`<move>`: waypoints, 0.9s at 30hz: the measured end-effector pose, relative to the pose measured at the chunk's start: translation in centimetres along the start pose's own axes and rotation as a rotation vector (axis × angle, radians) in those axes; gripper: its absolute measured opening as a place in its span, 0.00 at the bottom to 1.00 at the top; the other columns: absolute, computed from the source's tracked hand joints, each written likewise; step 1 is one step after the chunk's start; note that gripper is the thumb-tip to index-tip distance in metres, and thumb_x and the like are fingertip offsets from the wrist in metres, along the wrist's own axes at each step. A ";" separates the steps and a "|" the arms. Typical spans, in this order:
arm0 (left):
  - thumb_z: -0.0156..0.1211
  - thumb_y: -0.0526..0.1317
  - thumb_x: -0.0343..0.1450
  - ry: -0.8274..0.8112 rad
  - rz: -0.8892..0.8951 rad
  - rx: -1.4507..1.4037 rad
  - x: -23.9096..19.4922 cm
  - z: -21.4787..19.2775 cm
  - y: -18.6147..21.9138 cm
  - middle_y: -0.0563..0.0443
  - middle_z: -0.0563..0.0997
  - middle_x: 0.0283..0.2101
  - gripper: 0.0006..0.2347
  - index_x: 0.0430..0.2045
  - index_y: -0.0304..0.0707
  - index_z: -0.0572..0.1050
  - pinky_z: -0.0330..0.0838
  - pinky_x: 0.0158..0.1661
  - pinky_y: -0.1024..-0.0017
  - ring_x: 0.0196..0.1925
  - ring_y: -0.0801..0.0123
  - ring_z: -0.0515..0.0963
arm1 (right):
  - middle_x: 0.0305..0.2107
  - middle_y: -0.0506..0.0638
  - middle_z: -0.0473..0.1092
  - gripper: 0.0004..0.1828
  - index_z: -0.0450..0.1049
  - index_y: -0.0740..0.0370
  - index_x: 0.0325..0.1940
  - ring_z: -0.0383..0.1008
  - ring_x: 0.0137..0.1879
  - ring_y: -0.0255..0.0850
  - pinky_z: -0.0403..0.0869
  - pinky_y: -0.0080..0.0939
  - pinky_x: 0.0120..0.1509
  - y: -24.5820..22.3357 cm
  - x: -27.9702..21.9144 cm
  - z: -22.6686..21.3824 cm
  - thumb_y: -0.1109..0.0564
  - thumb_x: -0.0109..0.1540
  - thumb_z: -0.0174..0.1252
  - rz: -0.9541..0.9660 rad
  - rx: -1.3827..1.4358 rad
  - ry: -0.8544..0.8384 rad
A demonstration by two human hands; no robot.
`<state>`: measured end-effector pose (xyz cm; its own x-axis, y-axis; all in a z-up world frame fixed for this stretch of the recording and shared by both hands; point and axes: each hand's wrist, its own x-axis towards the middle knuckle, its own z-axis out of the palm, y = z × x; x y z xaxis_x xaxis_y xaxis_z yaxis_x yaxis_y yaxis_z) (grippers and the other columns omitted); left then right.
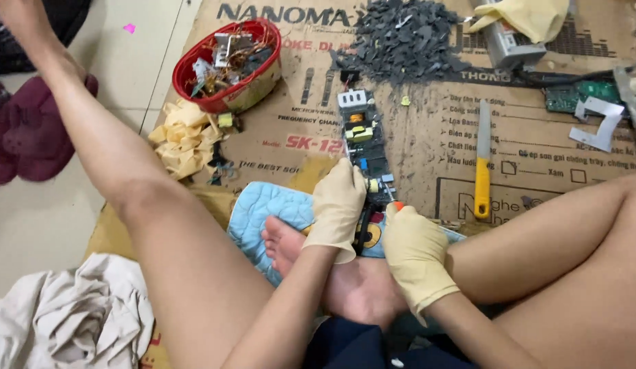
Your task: The person sits on the floor and uses a screwdriver to remove screws from a small electronic component. They then use a knife to scrape or pry at the component's casing while holding it with gloved hands.
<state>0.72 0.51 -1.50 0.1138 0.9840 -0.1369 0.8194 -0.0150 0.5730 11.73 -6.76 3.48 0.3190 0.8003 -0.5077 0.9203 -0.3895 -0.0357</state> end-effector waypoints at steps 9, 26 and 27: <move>0.42 0.50 0.74 0.017 0.052 0.007 0.3 0.6 -0.7 0.40 0.81 0.28 0.13 0.26 0.44 0.68 0.79 0.41 0.52 0.36 0.46 0.85 | 0.52 0.63 0.77 0.25 0.78 0.65 0.55 0.73 0.64 0.62 0.69 0.73 0.61 -1.2 1.8 -8.6 0.50 0.69 0.40 0.091 -0.095 -0.100; 0.41 0.50 0.73 -0.044 0.043 -0.017 1.1 0.3 -0.5 0.41 0.81 0.28 0.13 0.25 0.44 0.69 0.79 0.41 0.51 0.36 0.48 0.85 | 0.41 0.58 0.81 0.15 0.84 0.58 0.44 0.81 0.53 0.55 0.77 0.67 0.50 0.1 6.3 -7.5 0.50 0.61 0.58 -0.006 -0.196 -0.127; 0.41 0.50 0.73 -0.050 0.034 -0.010 1.1 0.3 -0.4 0.41 0.81 0.28 0.13 0.26 0.44 0.69 0.78 0.41 0.51 0.36 0.47 0.85 | 0.41 0.60 0.81 0.17 0.83 0.60 0.44 0.81 0.54 0.56 0.78 0.63 0.53 0.8 5.4 -8.0 0.48 0.61 0.57 -0.010 -0.118 -0.144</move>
<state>0.62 1.51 -2.10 0.1700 0.9728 -0.1572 0.8089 -0.0467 0.5860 16.02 0.89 7.58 0.2819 0.7270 -0.6261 0.9462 -0.3189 0.0557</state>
